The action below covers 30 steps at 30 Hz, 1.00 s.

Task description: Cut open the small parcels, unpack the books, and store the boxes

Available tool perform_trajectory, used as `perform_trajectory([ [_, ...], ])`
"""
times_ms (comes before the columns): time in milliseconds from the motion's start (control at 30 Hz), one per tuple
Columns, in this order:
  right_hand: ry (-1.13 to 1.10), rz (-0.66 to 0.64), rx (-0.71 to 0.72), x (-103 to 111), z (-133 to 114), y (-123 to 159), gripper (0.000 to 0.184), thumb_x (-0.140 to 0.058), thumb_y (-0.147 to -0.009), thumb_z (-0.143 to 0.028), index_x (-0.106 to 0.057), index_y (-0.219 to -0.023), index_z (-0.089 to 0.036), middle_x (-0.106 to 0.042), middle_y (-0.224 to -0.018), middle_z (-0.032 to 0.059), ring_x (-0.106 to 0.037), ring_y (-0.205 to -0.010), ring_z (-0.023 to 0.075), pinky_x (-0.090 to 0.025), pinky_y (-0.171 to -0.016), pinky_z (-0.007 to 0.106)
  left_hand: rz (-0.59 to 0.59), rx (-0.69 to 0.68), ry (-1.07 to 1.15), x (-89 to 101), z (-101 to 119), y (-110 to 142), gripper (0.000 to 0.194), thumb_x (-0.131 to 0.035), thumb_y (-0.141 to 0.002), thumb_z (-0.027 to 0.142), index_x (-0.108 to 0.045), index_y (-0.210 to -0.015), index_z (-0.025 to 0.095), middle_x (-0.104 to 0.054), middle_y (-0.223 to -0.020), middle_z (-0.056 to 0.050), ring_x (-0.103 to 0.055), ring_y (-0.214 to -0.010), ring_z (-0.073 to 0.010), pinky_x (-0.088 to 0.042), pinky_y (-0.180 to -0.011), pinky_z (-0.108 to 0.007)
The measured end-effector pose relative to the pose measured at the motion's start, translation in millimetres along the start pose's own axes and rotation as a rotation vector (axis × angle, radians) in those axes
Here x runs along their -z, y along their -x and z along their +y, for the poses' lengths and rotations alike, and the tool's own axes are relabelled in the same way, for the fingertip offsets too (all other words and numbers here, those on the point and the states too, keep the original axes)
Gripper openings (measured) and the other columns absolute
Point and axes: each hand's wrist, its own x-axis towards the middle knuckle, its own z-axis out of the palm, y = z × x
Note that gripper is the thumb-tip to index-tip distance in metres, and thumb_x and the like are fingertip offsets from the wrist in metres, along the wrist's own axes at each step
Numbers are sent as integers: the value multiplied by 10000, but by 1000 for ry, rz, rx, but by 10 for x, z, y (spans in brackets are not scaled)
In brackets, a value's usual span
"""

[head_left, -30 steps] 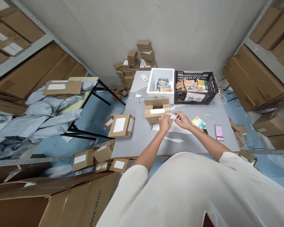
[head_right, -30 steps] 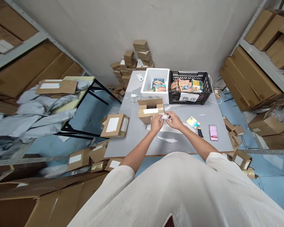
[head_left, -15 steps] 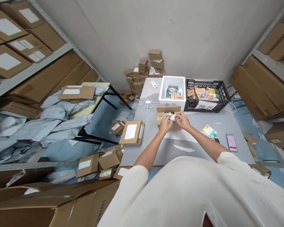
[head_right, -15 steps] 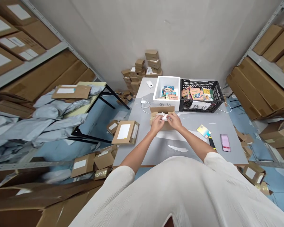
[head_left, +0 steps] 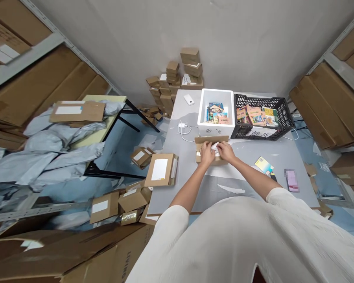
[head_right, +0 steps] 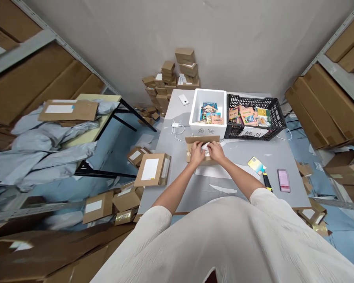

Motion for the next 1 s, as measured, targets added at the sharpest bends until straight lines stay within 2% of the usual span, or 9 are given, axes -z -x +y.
perform_trajectory([
  [100, 60, -15, -46, -52, 26, -22, 302, -500, -1057, -184, -788, -1139, -220, -714, -1145, 131, -610, -1102, 292, -419, -950, 403, -9, -57, -94, 25, 31, 120, 502, -547, -953, 162, -640, -1442, 226, -580, -1528, -179, -547, -1417, -379, -442, -1167, -556],
  [200, 50, -64, -38, -72, 25, -27, 379, -483, -1033, -128, -801, -1210, -234, -757, -1176, 132, -610, -1128, 295, -375, -961, 419, -123, -142, -122, 24, 41, 199, 460, -504, -991, 173, -645, -1422, 249, -669, -1431, -157, -567, -1387, -355, -395, -1194, -556],
  [267, 12, -94, -28, -59, 21, -14, 458, -464, -1018, -96, -773, -1319, -247, -781, -1222, 123, -618, -1163, 296, -359, -982, 430, -159, -137, -135, 6, 34, 213, 436, -485, -1017, 199, -638, -1423, 242, -715, -1373, -156, -546, -1421, -356, -360, -1214, -581],
  [367, -66, -37, -21, 10, 44, 45, 489, -436, -1033, -124, -732, -1404, -246, -779, -1319, 121, -624, -1224, 306, -364, -1022, 450, -133, -95, -154, -7, 47, 205, 381, -470, -1057, 273, -655, -1388, 239, -719, -1391, -163, -512, -1465, -367, -339, -1221, -614],
  [533, -126, 111, -20, 216, 240, 273, 421, -441, -1036, -190, -765, -1301, -236, -743, -1397, 130, -615, -1279, 322, -418, -1049, 467, -28, -108, -169, 72, 242, 225, 397, -495, -1040, 259, -670, -1396, 260, -615, -1542, -171, -532, -1433, -381, -356, -1208, -599],
  [633, -108, 149, -100, 335, 474, 500, 410, -445, -1033, -207, -760, -1295, -219, -735, -1384, 143, -612, -1288, 324, -440, -1063, 470, -33, -196, -155, 95, 447, 298, 438, -494, -1021, 199, -650, -1425, 264, -595, -1566, -158, -500, -1476, -369, -338, -1224, -585],
  [733, -84, 156, -191, 419, 779, 823, 411, -444, -1023, -206, -761, -1285, -211, -730, -1373, 151, -618, -1276, 325, -457, -1065, 473, -77, -265, -149, 15, 670, 415, 469, -498, -1011, 177, -635, -1450, 266, -586, -1572, -156, -491, -1491, -361, -332, -1231, -577],
  [867, -17, 102, -312, 463, 1236, 1381, 418, -463, -994, -194, -759, -1288, -213, -730, -1360, 151, -637, -1232, 324, -483, -1045, 469, -169, -326, -144, -250, 944, 614, 468, -503, -1013, 183, -637, -1452, 271, -565, -1599, -149, -486, -1493, -355, -350, -1227, -569],
  [1000, 71, -8, -511, 472, 1670, 1938, 411, -547, -945, -215, -763, -1294, -204, -720, -1377, 168, -657, -1187, 340, -503, -1007, 463, -281, -359, -135, -582, 1155, 836, 443, -502, -1016, 176, -651, -1422, 269, -560, -1610, -133, -502, -1476, -341, -374, -1211, -548],
])
